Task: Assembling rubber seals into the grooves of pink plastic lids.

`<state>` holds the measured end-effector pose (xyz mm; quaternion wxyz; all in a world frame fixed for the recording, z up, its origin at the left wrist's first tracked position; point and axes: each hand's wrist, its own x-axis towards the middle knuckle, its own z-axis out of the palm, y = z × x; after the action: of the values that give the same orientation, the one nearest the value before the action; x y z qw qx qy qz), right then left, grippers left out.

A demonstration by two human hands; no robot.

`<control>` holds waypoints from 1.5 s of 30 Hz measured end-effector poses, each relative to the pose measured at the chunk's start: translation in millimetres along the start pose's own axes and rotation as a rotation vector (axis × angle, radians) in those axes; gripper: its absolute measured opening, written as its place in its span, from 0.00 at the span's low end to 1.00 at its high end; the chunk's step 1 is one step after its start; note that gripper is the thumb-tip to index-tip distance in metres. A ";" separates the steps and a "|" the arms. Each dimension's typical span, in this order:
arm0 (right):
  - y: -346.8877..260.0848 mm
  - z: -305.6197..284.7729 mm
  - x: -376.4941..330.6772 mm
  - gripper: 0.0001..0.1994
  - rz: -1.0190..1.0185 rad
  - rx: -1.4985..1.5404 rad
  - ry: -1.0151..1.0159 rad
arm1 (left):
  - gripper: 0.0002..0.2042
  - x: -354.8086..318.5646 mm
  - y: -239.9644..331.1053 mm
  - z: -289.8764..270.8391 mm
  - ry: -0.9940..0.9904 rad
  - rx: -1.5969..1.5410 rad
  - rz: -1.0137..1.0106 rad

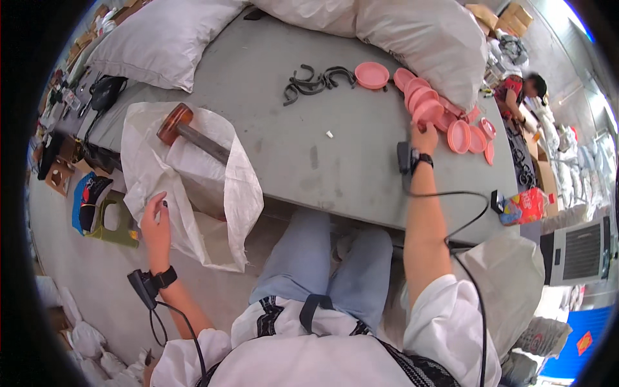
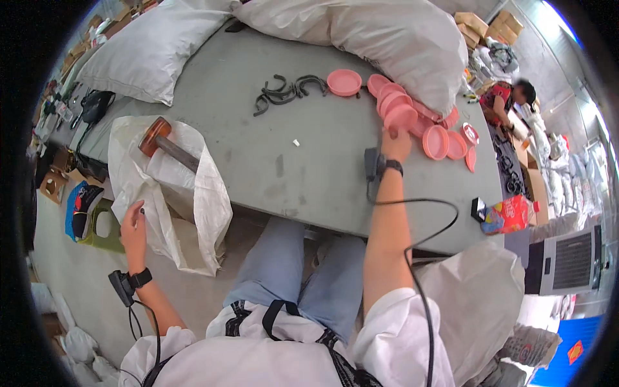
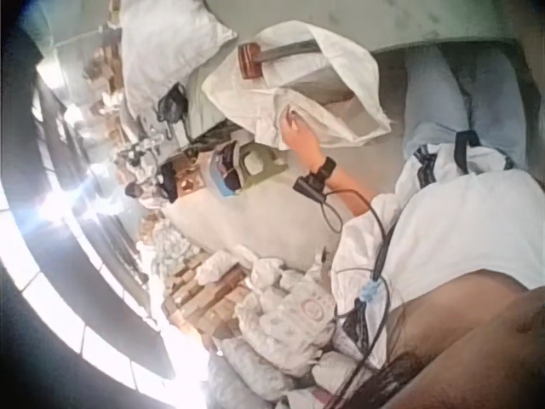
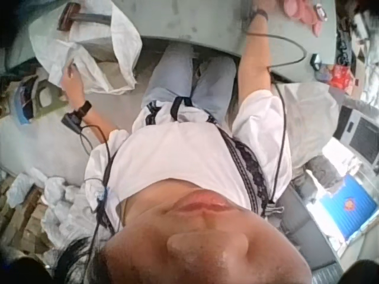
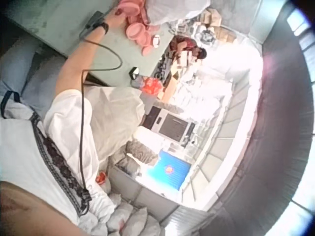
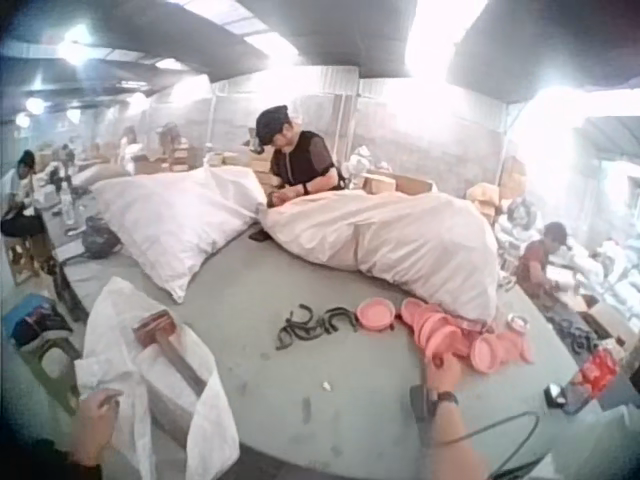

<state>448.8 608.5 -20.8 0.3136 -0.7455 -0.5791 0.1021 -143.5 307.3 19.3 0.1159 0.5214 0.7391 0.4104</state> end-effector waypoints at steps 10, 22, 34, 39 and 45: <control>-71.4 -27.1 -120.0 0.21 0.317 1.527 -0.532 | 0.13 5.0 98.9 47.4 0.077 -0.559 0.181; -77.5 -29.8 -65.2 0.13 -0.218 -0.051 -0.562 | 0.27 -27.7 214.9 285.1 -0.227 0.038 0.651; -264.1 126.8 -64.1 0.16 -0.945 -0.458 -0.249 | 0.20 -21.5 198.5 315.2 -0.201 -0.169 0.656; -257.1 139.5 -79.2 0.08 -0.910 -0.166 -0.101 | 0.20 -26.6 197.9 309.0 -0.143 -0.095 0.661; -251.7 51.1 -90.7 0.10 -0.415 0.760 -0.459 | 0.21 -29.0 198.0 290.9 -0.102 -0.032 0.650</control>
<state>193.2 575.6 67.6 0.4414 -0.4055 -0.6914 0.4034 177.0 447.1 -29.2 0.0240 0.7481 0.5209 0.4105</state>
